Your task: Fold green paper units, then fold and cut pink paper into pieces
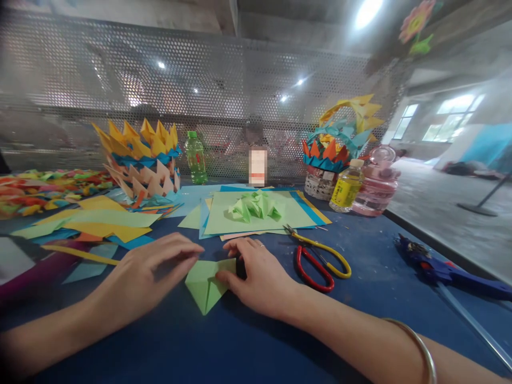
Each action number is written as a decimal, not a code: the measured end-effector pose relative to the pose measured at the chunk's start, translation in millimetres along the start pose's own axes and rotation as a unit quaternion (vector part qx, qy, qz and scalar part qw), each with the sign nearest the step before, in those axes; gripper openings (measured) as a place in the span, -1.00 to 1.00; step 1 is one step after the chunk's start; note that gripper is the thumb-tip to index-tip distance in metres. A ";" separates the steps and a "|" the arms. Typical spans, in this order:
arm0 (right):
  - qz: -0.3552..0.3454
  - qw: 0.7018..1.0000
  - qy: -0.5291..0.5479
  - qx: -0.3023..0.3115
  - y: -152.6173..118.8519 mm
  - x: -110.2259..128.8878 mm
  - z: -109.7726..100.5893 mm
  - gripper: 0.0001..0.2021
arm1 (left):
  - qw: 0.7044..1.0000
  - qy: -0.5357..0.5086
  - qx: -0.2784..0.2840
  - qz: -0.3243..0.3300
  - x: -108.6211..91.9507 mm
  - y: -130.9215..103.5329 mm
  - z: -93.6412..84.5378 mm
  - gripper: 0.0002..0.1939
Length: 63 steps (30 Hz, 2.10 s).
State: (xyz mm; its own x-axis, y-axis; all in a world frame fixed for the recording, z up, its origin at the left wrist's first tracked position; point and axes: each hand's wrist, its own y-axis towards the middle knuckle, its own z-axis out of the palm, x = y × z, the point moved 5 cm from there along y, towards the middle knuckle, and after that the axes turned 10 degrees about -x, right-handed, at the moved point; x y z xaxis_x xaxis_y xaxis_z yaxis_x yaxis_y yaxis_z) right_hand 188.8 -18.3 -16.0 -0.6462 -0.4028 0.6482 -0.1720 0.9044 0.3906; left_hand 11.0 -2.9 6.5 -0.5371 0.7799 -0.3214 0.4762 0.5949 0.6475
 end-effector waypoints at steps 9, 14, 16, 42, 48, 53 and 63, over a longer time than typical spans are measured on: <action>-0.020 0.999 0.034 -0.005 -1.4 -1.5 0.5 -0.67 | 1.000 0.009 -0.001 0.013 -7.1 7.4 -2.1 -0.80; -0.126 0.992 -0.004 -0.005 0.2 3.7 -8.2 -0.51 | 0.999 0.043 -0.009 -0.023 -5.9 6.0 -7.4 -0.84; -0.126 0.991 -0.023 0.029 0.4 2.8 -7.6 -0.46 | 0.999 0.046 -0.005 -0.028 -6.1 3.2 -7.7 -0.81; -0.132 0.991 -0.008 0.007 -2.0 3.0 -3.0 -0.73 | 1.000 0.006 0.003 -0.001 2.1 -11.0 2.3 -0.79; -0.094 0.995 0.015 -0.009 -1.3 -0.2 -4.6 -0.68 | 0.995 -0.004 0.057 -0.077 9.2 -8.6 9.2 -0.65; -0.094 0.995 0.033 0.007 -1.8 2.1 -3.9 -0.67 | 0.985 -0.064 0.108 -0.116 2.0 -7.3 17.2 -0.54; -0.156 0.981 0.102 0.048 -5.3 16.8 -9.3 -0.44 | 0.949 -0.206 0.069 -0.227 20.5 1.7 14.3 -0.75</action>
State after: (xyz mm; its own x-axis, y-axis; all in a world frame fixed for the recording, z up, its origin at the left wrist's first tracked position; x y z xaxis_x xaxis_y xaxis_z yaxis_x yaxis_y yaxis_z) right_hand 185.7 -31.2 -1.0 -0.3902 -0.6738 0.6276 -0.4142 0.7371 0.5339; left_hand 10.7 16.9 -8.8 -0.4038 0.4304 -0.8073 0.3635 0.8852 0.2902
